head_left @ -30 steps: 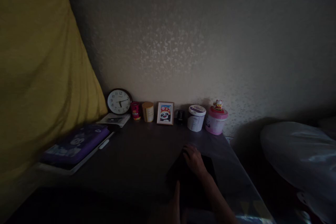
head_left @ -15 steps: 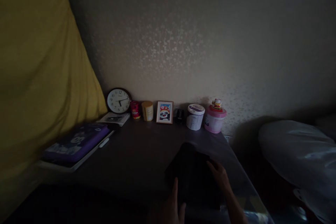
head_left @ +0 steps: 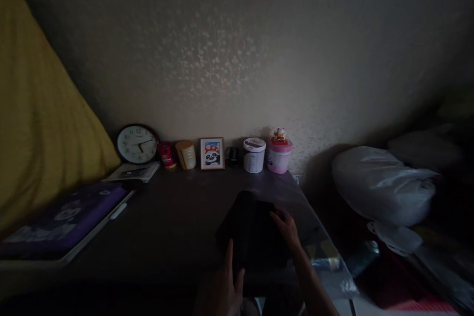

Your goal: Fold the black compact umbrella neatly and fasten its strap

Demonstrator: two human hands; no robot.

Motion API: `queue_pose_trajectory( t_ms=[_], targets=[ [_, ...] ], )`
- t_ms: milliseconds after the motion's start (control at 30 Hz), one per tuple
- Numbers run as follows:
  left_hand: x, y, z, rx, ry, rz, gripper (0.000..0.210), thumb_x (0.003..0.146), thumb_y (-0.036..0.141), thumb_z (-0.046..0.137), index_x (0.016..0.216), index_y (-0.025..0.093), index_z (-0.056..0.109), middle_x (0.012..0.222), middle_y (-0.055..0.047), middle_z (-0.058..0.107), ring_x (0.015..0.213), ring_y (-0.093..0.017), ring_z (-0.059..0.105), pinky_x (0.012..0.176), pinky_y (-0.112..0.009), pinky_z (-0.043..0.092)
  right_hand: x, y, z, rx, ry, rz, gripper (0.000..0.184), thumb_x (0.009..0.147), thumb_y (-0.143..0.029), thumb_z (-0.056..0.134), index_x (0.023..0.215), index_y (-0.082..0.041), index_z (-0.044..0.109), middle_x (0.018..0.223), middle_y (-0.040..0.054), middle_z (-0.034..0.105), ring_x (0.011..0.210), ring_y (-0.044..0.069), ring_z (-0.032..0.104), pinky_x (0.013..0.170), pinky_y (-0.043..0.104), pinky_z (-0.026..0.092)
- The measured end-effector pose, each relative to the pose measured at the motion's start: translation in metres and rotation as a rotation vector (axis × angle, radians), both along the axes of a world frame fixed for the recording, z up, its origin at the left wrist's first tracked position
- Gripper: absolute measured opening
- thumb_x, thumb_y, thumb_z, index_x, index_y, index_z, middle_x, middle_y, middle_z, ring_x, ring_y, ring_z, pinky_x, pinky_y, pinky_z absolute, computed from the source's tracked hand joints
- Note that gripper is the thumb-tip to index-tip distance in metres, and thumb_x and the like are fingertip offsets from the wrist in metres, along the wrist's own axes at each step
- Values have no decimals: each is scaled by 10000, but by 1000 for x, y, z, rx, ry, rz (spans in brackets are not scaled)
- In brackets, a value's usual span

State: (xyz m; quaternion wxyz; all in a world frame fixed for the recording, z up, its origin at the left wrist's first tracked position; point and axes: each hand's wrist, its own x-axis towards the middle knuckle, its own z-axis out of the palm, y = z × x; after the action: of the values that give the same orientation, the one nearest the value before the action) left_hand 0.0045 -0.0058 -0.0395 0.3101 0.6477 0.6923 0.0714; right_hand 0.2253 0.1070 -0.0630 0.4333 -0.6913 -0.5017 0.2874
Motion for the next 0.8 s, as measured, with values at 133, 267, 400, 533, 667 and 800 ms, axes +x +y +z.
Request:
queue_pose_trajectory(
  t_ms=[133, 267, 400, 533, 667, 800],
  targets=[
    [0, -1, -9, 57, -6, -12, 611, 869, 369, 310, 1392, 250, 18, 1284, -43, 493, 1021, -149, 569, 893, -252, 383, 0, -4, 2, -3, 17, 9, 463, 680, -530, 520, 902, -144, 647, 845, 67, 673, 814, 236, 607, 700, 299, 445],
    [0, 0, -9, 47, -15, -17, 615, 869, 364, 316, 1393, 245, 15, 1272, -39, 506, 1011, -145, 575, 878, -243, 391, -3, -13, 10, -40, -127, 32, 439, 702, -526, 508, 891, -160, 661, 851, 65, 676, 820, 244, 615, 697, 300, 443],
    [0, 0, -7, 54, 2, -29, 613, 872, 366, 312, 1393, 243, 14, 1284, -50, 492, 1004, -141, 578, 880, -240, 384, -6, -26, 12, -95, -284, 80, 404, 728, -476, 498, 958, -181, 652, 897, 83, 679, 851, 259, 619, 704, 313, 438],
    [0, 0, -6, 44, 22, -22, 614, 873, 376, 310, 1389, 252, 2, 1283, -42, 494, 1009, -133, 572, 860, -229, 388, -4, -33, 7, -33, -278, 112, 387, 718, -429, 504, 955, -159, 646, 893, 101, 679, 853, 257, 617, 700, 307, 446],
    [0, 0, -4, 12, 9, -31, 630, 873, 385, 305, 1389, 229, -21, 1241, -51, 533, 943, -127, 598, 815, -214, 401, -8, -30, 15, 32, -120, 162, 376, 713, -437, 513, 921, -153, 645, 846, 80, 680, 792, 236, 614, 670, 294, 450],
    [0, 1, 1, -16, 17, -41, 634, 875, 387, 300, 1387, 224, -37, 1158, -54, 593, 905, -127, 611, 796, -215, 403, -26, -20, 37, 29, 54, 187, 433, 691, -469, 556, 941, -127, 639, 799, 62, 669, 739, 215, 600, 628, 273, 446]
  ],
)
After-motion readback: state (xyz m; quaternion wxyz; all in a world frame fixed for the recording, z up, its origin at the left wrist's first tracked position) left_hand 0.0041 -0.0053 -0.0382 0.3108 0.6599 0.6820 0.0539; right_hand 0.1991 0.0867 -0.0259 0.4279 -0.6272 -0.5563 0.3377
